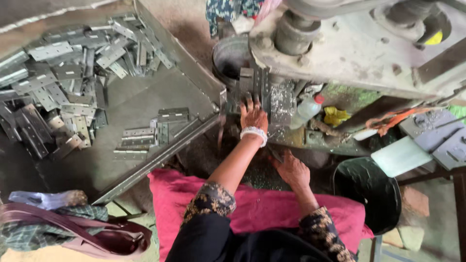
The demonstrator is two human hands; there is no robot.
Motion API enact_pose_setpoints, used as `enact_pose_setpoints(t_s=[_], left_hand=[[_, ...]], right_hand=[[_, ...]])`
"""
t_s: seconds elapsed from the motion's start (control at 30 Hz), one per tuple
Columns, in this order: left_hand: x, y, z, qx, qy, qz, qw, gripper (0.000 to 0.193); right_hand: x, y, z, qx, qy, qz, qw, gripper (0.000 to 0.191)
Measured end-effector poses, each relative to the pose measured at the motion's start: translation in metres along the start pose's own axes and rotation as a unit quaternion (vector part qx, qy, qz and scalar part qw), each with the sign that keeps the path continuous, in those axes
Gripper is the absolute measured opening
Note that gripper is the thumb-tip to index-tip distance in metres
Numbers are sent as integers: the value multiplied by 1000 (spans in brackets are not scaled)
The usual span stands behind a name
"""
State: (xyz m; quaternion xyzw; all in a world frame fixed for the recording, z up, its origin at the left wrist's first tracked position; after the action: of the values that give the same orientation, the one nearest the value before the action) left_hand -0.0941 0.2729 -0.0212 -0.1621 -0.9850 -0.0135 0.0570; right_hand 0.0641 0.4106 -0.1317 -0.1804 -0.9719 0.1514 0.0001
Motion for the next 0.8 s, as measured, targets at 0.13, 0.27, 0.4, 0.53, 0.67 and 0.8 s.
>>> enact_pose_setpoints(t_s=[0.13, 0.27, 0.4, 0.53, 0.67, 0.8], left_hand=[[2, -4, -5, -14, 50, -8, 999, 43], [8, -5, 13, -2, -31, 13, 999, 44], [20, -6, 10, 4, -12, 0, 1000, 47], [20, -11, 9, -12, -3, -13, 1000, 52], [24, -16, 8, -6, -21, -6, 1000, 51], [38, -10, 12, 2, -49, -3, 999, 51]], right_hand=[[-25, 3, 21, -3, -38, 32, 999, 64], [-20, 4, 18, 13, -55, 49, 997, 65], [0, -2, 3, -2, -10, 10, 1000, 66], [-15, 3, 30, 4, -62, 23, 998, 66], [-12, 4, 28, 4, -57, 25, 998, 66], [2, -8, -9, 20, 37, -16, 999, 72]])
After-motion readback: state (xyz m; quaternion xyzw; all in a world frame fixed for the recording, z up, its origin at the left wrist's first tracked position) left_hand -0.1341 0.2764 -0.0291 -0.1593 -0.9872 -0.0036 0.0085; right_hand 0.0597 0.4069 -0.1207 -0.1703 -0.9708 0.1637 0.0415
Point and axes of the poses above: each hand's wrist, its own x-axis towards the middle knuckle, its own z-axis out of the palm, y = z × x, the point moved 9 cm from there along x, towards the middle knuckle, and after that the axes turned 5 degrees about y, right-handed, at the moved point
